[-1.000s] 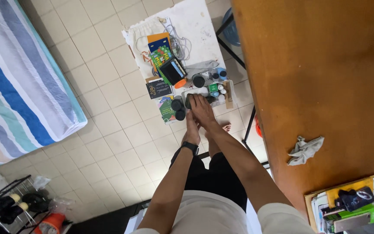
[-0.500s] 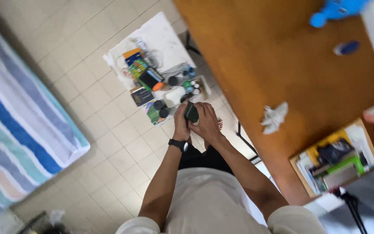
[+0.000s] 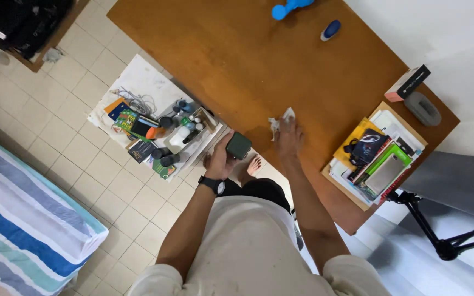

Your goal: The person wipes several items on a wooden desk with a white cloth, including books, a tablet, a small box, and small electronic devices. The person picks up each item, wipes it, and places it back on the desk.

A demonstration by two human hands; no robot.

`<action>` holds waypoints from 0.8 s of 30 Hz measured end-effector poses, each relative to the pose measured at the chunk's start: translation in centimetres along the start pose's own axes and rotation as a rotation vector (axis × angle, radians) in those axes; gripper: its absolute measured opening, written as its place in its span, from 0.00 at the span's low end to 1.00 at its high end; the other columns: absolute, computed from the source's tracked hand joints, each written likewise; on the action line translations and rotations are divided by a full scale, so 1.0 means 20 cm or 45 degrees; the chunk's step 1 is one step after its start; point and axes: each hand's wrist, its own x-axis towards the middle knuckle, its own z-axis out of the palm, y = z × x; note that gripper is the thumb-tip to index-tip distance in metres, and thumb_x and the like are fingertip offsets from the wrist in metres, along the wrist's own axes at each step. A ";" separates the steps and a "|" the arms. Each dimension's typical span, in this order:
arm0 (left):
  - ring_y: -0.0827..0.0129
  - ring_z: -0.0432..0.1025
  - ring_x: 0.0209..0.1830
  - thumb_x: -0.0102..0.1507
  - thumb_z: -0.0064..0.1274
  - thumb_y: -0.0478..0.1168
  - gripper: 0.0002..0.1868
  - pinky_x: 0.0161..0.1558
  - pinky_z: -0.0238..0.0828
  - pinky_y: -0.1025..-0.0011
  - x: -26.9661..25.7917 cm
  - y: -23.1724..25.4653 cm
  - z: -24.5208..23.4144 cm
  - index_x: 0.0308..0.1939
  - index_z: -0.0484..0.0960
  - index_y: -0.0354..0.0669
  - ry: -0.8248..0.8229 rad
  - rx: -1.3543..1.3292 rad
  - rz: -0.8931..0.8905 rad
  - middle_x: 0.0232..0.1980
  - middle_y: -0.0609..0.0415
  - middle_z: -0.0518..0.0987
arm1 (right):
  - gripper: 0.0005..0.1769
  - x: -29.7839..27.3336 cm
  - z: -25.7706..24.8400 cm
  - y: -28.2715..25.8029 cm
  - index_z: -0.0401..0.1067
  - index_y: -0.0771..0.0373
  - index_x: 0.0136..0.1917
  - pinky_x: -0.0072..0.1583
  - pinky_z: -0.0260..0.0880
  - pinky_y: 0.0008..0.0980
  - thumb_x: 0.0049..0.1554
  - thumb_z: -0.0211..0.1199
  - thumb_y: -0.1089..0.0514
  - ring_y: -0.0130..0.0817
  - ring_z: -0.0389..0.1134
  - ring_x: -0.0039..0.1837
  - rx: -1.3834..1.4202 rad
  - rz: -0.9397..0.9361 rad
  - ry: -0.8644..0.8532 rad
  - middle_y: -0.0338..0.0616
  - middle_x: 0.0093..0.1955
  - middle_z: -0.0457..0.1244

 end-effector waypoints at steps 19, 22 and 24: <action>0.69 0.76 0.38 0.64 0.57 0.43 0.12 0.41 0.77 0.65 0.04 -0.36 0.62 0.37 0.86 0.37 -0.253 0.451 0.096 0.37 0.53 0.81 | 0.17 -0.16 -0.82 -0.05 0.73 0.64 0.60 0.59 0.67 0.54 0.60 0.48 0.65 0.67 0.67 0.55 1.042 -0.319 0.373 0.60 0.50 0.65; 0.65 0.78 0.32 0.60 0.60 0.49 0.13 0.35 0.78 0.66 -0.04 -0.30 0.72 0.37 0.84 0.43 -0.247 0.321 -0.011 0.33 0.53 0.82 | 0.13 -0.17 -0.83 -0.04 0.77 0.60 0.57 0.58 0.69 0.47 0.67 0.54 0.55 0.59 0.71 0.55 1.220 -0.248 0.335 0.51 0.50 0.68; 0.64 0.81 0.32 0.60 0.65 0.45 0.15 0.35 0.81 0.68 -0.20 -0.18 0.85 0.37 0.82 0.36 -0.146 -0.022 -0.225 0.36 0.49 0.85 | 0.06 -0.19 -0.75 -0.04 0.76 0.56 0.46 0.43 0.67 0.34 0.58 0.70 0.55 0.34 0.66 0.38 1.268 -0.048 0.751 0.43 0.34 0.65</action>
